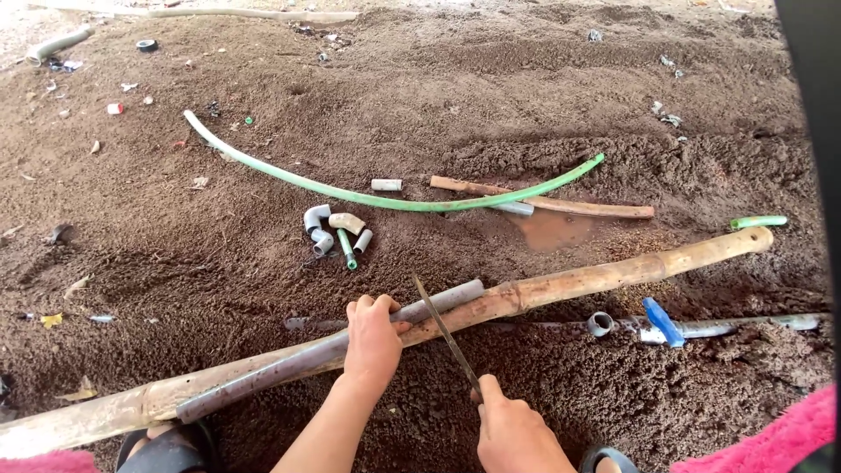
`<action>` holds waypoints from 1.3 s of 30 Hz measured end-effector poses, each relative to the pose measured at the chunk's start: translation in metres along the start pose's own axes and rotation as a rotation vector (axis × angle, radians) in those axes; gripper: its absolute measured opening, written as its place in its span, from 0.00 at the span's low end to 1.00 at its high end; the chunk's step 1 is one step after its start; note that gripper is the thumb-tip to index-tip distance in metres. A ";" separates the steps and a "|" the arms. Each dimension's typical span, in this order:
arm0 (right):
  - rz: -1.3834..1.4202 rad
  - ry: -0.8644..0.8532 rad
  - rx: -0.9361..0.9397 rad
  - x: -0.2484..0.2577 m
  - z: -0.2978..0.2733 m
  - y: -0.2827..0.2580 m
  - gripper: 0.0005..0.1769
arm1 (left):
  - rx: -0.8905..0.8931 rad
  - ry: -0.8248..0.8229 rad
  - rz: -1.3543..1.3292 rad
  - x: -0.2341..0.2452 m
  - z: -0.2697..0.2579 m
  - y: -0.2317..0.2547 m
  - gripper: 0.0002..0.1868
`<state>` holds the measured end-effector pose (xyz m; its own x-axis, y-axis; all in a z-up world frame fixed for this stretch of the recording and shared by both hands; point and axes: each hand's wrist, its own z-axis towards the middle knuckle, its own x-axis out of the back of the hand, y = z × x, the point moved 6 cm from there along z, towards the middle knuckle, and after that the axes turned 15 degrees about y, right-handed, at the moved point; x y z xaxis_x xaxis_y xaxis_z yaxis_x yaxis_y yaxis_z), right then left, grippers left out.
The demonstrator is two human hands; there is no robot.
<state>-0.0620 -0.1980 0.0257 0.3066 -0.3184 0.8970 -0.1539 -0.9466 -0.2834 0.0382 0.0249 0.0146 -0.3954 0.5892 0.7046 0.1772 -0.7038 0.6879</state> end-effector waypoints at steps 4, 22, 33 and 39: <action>-0.002 -0.027 -0.008 0.005 -0.002 -0.002 0.12 | -0.087 -0.017 0.077 -0.022 0.007 -0.015 0.12; 0.077 -0.097 0.046 0.022 -0.011 -0.017 0.11 | -0.185 -0.205 0.459 -0.040 0.006 -0.006 0.17; -0.030 0.003 0.137 0.041 0.040 -0.086 0.24 | -0.162 -0.204 0.471 -0.048 0.009 -0.009 0.21; 0.001 0.016 0.178 0.030 0.020 -0.062 0.15 | -0.134 -0.238 0.468 -0.039 0.008 0.000 0.20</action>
<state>-0.0248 -0.1501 0.0635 0.2915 -0.3200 0.9015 0.0145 -0.9408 -0.3387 0.0608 0.0054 -0.0119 -0.0839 0.2630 0.9611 0.1627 -0.9480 0.2736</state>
